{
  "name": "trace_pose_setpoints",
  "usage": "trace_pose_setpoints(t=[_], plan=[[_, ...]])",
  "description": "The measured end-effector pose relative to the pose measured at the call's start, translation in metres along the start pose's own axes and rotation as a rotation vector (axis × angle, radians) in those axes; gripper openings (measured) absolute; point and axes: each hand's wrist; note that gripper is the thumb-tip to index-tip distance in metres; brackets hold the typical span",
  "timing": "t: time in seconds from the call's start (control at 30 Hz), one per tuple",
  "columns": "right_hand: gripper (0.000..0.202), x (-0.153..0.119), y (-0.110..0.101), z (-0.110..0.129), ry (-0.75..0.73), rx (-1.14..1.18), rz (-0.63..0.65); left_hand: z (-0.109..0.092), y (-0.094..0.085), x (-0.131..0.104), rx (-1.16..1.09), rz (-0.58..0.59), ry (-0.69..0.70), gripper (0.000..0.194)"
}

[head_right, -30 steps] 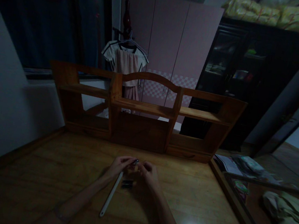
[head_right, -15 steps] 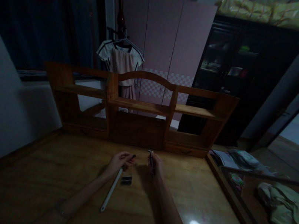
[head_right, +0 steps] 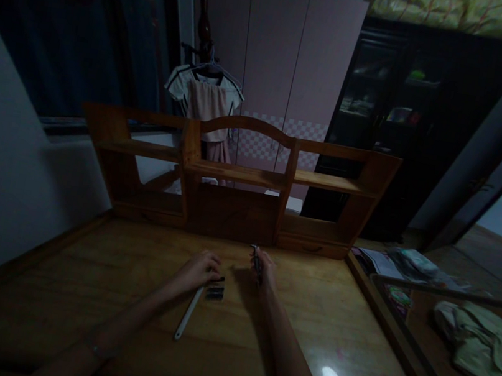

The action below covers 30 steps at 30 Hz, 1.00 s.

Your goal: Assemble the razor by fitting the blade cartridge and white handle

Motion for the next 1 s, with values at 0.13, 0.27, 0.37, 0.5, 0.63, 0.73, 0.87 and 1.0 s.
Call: trace_pose_setpoints(t=[0.13,0.27,0.37,0.5,0.63,0.73,0.87,1.0], plan=[[0.04,-0.003,0.002,0.003,-0.032,0.011,0.022,0.001,0.003,-0.002,-0.03,0.005,-0.017,0.004],[0.036,-0.006,0.004,0.005,-0.053,0.022,0.03,0.0,0.005,-0.003,-0.034,-0.031,-0.045,0.008],[0.033,-0.005,0.004,0.004,-0.053,0.023,0.029,0.001,0.007,-0.002,0.038,-0.023,-0.077,0.01],[0.03,-0.001,0.002,0.0,-0.063,0.053,0.054,0.005,0.009,0.006,0.164,0.02,-0.114,0.018],[0.029,0.002,0.0,-0.004,-0.084,0.086,0.066,0.012,0.009,0.018,0.283,0.109,-0.204,0.029],[0.028,0.004,-0.001,-0.006,-0.079,0.086,0.073,0.015,0.008,0.026,0.337,0.17,-0.238,0.034],[0.027,0.002,0.0,-0.007,-0.079,0.078,0.077,0.019,0.01,0.031,0.35,0.182,-0.257,0.035],[0.028,0.001,0.001,-0.007,-0.084,0.081,0.086,0.015,0.01,0.023,0.352,0.145,-0.24,0.036]])
Point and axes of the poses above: each hand's wrist, its own x-axis towards the middle knuckle, its own y-axis out of the palm, z = x × y, and after that the axes turned 12 degrees about -x, right-handed
